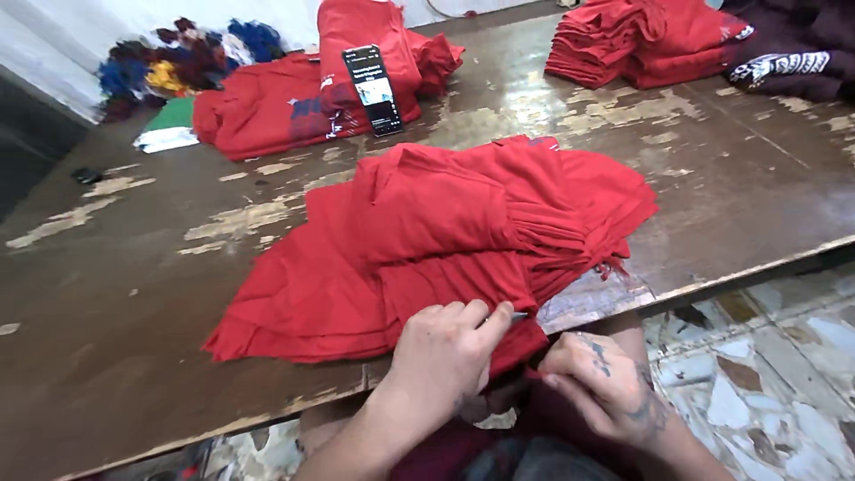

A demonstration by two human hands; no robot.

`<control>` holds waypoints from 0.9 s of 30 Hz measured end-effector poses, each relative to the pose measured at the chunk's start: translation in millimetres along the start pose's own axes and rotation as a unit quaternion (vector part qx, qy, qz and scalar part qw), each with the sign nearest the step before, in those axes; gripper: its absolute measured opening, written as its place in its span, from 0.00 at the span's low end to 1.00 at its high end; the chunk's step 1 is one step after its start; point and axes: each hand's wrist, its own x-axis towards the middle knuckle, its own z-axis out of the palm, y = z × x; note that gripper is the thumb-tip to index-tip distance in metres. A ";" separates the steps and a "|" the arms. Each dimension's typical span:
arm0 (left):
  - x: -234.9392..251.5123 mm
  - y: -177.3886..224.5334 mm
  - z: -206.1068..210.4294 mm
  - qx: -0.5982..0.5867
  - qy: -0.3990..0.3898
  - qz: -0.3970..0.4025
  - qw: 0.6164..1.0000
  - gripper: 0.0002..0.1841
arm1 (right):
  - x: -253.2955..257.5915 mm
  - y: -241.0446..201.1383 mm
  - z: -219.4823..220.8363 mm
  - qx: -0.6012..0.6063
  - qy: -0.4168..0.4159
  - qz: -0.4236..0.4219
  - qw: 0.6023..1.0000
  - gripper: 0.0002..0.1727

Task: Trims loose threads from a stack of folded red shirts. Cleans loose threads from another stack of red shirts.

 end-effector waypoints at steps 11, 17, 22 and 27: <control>-27.8 -50.2 -43.5 -0.223 0.102 -0.192 0.950 0.08 | -2.8 3.3 -8.1 0.020 -0.099 -0.032 0.994 0.18; -7.9 -6.4 -17.0 -0.185 0.032 -0.201 0.961 0.26 | 7.7 -13.7 -1.6 0.076 -0.107 -0.063 0.989 0.23; -10.8 -28.6 -26.4 -0.104 -0.210 -0.076 0.969 0.06 | -1.7 -3.5 -3.9 0.031 -0.091 -0.032 0.995 0.16; 0.0 -68.5 -90.9 -0.264 0.552 -0.172 0.772 0.06 | 9.1 -9.2 0.7 0.044 -0.102 -0.058 0.992 0.14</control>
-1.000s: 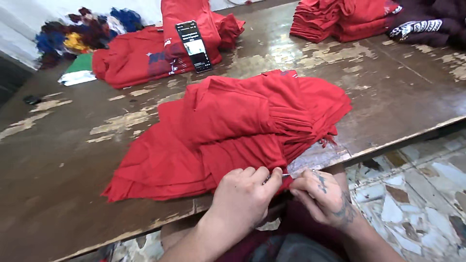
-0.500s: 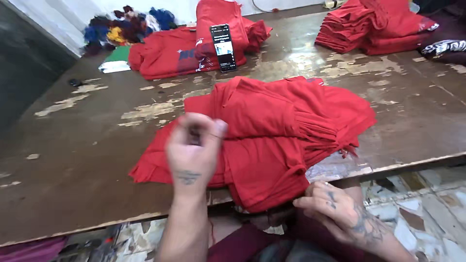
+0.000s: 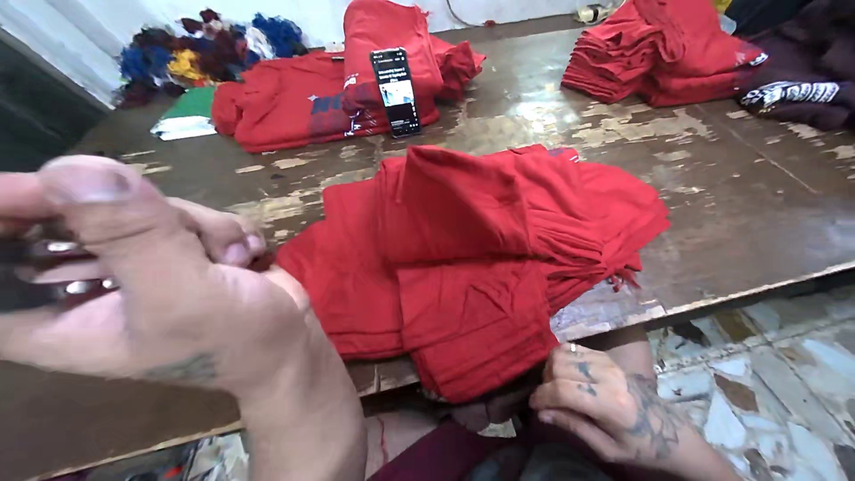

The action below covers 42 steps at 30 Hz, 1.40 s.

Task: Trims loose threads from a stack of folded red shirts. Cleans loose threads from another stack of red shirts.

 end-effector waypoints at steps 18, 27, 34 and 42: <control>-78.5 -38.4 -17.6 0.310 -0.521 -0.117 0.787 0.20 | 149.0 97.2 -6.2 -0.183 -0.133 0.157 0.961 0.33; -77.6 -37.3 -6.2 0.222 -0.416 -0.056 0.880 0.13 | 152.9 164.3 -2.5 -0.030 -0.001 0.251 0.967 0.35; -72.9 -33.0 -21.0 0.184 -0.434 -0.134 0.872 0.13 | 102.6 74.7 15.0 -0.112 0.074 0.113 0.985 0.34; -65.4 -17.1 -50.3 0.263 -0.522 -0.152 0.797 0.12 | 64.4 50.5 -9.7 -0.160 0.043 0.129 0.978 0.08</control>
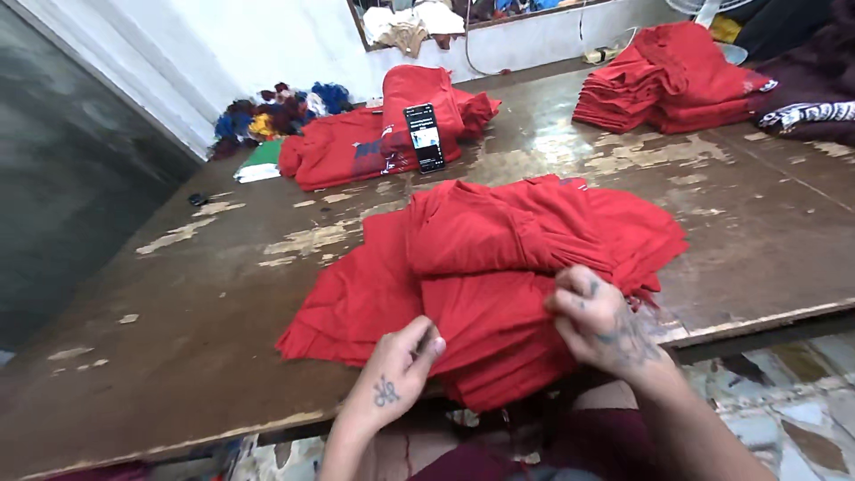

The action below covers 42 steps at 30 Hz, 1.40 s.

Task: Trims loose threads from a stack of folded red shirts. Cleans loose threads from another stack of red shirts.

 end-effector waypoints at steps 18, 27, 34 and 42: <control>36.7 -13.8 53.8 -0.256 0.095 -0.016 0.962 0.13 | -84.0 19.8 -13.4 0.123 -0.045 -0.018 0.991 0.13; 51.6 17.5 55.6 -0.476 0.135 0.008 0.869 0.16 | -41.5 -15.9 -23.5 0.074 -0.011 0.007 0.997 0.21; 65.4 4.2 66.5 -0.498 0.108 -0.044 0.859 0.17 | -47.4 -0.8 34.9 0.148 0.062 -0.094 0.983 0.11; 58.5 -3.9 72.7 -0.528 0.087 -0.001 0.845 0.17 | -129.9 22.2 -22.3 0.171 -0.074 0.043 0.981 0.13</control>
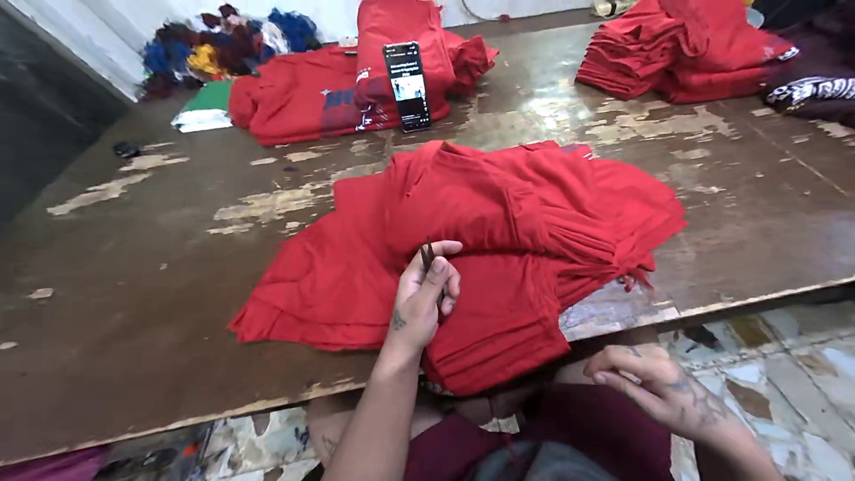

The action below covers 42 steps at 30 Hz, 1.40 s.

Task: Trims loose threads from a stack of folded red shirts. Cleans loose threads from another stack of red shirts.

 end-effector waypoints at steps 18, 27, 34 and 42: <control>-2.2 -3.3 41.6 0.110 -0.064 0.040 0.991 0.22 | 93.5 -5.5 40.0 -0.069 0.141 -0.022 0.987 0.16; -4.9 1.5 42.2 0.149 -0.085 0.055 0.984 0.27 | 92.4 -5.7 50.5 -0.162 0.160 -0.061 0.972 0.10; -11.3 6.9 42.2 0.348 -0.160 0.086 0.920 0.21 | 78.7 -2.1 33.3 -0.090 0.130 -0.073 0.985 0.12; -19.9 12.3 35.6 0.493 -0.226 0.150 0.827 0.16 | 71.8 -0.1 38.0 -0.072 0.169 -0.086 0.979 0.11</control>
